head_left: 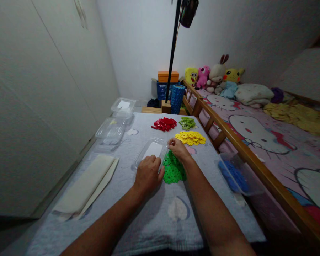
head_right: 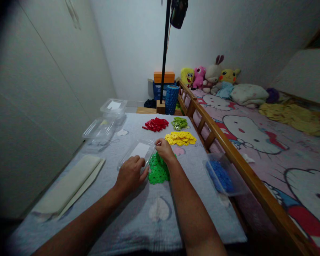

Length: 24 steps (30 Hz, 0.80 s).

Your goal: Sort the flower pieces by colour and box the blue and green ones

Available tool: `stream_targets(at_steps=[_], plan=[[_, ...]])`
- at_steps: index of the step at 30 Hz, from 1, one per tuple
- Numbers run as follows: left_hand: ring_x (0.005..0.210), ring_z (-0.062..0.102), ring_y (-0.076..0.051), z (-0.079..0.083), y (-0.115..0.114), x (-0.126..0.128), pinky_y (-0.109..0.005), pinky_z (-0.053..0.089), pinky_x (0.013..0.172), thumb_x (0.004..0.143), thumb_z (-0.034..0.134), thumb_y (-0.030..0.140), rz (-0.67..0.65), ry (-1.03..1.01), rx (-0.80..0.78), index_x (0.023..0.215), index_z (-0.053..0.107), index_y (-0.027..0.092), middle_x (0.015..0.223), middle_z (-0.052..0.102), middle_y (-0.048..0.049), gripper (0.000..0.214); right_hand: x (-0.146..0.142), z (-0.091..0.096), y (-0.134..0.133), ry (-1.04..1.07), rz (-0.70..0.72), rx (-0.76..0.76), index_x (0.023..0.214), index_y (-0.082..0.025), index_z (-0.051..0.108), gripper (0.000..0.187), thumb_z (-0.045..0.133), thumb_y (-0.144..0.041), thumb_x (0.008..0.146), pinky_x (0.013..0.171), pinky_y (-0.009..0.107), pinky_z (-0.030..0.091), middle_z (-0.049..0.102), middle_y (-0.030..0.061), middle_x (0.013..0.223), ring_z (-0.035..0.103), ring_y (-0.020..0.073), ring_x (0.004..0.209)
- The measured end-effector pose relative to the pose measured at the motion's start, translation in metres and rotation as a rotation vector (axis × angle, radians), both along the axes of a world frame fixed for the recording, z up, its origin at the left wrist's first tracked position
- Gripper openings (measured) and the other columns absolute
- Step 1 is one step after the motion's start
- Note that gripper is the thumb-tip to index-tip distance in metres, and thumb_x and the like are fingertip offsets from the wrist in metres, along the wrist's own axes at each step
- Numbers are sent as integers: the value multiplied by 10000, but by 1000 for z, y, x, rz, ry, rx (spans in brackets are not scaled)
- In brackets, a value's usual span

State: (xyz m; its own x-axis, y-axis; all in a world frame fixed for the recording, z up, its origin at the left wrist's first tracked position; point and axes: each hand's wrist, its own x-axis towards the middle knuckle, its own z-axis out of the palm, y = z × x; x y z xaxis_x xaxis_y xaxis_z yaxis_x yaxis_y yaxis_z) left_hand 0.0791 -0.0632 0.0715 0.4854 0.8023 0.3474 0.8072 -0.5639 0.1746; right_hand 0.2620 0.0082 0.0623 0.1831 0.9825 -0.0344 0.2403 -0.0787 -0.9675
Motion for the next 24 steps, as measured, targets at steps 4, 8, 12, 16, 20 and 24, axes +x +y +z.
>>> stream_targets(at_steps=[4, 8, 12, 16, 20, 24], plan=[[821, 584, -231, 1, 1, -2, -350, 415, 726, 930, 552, 289, 20, -35, -27, 829, 593, 193, 839, 624, -67, 145, -1, 0, -2, 17, -3, -28, 745, -198, 550, 191, 523, -153, 562, 492, 207, 234, 462, -87, 567, 399, 91, 511], [801, 579, -223, -1, 2, -6, -337, 395, 715, 940, 546, 293, 18, -80, -10, 812, 582, 194, 815, 622, -57, 166, -3, -1, -1, 23, -2, -34, 752, -203, 542, 180, 534, -162, 576, 486, 201, 233, 465, -93, 562, 385, 86, 494], [742, 569, -208, -9, 4, -7, -330, 379, 693, 948, 533, 289, 24, -137, 33, 804, 570, 197, 763, 606, -37, 175, -6, 1, 1, -29, 17, -13, 706, -196, 547, 158, 499, -156, 560, 500, 201, 242, 461, -88, 546, 391, 87, 503], [723, 566, -206, -16, 5, -5, -325, 373, 683, 942, 525, 269, 37, -193, 72, 790, 559, 200, 742, 604, -35, 170, -7, 3, 2, -96, 43, 4, 677, -195, 560, 157, 459, -169, 560, 505, 215, 231, 440, -81, 519, 378, 97, 497], [722, 565, -208, -18, 4, -4, -323, 377, 685, 931, 525, 254, 39, -236, 90, 779, 549, 207, 736, 604, -35, 160, -7, 2, 3, -148, 63, 7, 671, -198, 568, 165, 447, -174, 562, 517, 230, 237, 408, -81, 495, 372, 108, 492], [702, 557, -202, -16, 4, -4, -320, 382, 672, 924, 520, 242, 34, -306, 100, 767, 533, 212, 723, 597, -27, 160, -5, -1, 2, -237, 55, 1, 678, -200, 577, 168, 442, -157, 587, 526, 237, 255, 413, -75, 496, 391, 117, 502]])
